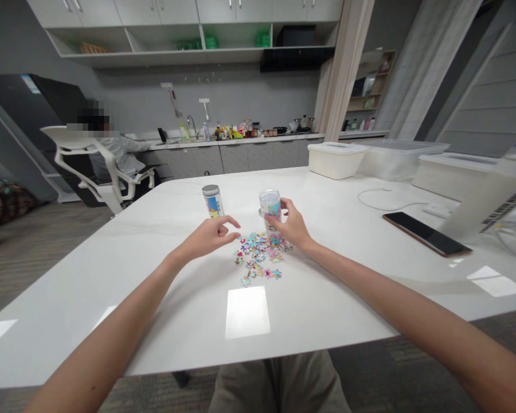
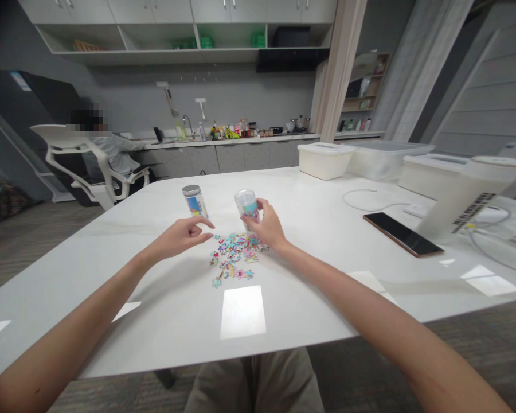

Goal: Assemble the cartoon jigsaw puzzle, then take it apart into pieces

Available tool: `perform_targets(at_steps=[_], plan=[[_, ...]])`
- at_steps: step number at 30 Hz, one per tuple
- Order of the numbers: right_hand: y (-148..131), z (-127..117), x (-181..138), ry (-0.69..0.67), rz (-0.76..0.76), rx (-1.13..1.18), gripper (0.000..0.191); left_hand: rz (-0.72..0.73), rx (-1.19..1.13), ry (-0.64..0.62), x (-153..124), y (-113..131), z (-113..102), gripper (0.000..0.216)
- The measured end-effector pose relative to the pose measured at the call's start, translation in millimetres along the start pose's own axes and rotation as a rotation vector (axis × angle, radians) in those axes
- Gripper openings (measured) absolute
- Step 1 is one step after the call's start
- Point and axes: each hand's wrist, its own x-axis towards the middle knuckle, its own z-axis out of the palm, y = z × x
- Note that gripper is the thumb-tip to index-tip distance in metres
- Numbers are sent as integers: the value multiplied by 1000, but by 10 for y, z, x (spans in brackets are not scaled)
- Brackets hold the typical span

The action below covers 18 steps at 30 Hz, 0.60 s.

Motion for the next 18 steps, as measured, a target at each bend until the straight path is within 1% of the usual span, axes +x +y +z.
perform_targets(at_steps=[2, 3, 4, 5, 8, 12, 15, 18], plan=[[66, -14, 31, 52, 87, 0, 52, -4, 81, -254, -7, -29, -25, 30], [91, -18, 40, 65, 123, -2, 53, -3, 113, -353, -10, -45, -30, 31], [110, -19, 44, 70, 157, -4, 53, -3, 134, -421, -11, -60, -30, 32], [122, -17, 45, 67, 187, -5, 53, -9, 145, -458, -11, -72, -27, 34], [131, 3, 37, 25, 260, -8, 51, -46, 154, -477, -7, -81, -5, 36], [135, 34, 25, -47, 335, -1, 52, -41, 145, -485, -8, -25, 25, 30], [162, 57, 17, -44, 331, 19, 50, -34, 128, -486, -15, 14, 44, 26], [193, 80, 11, -24, 303, 47, 54, -39, 118, -502, -19, 15, 54, 25]])
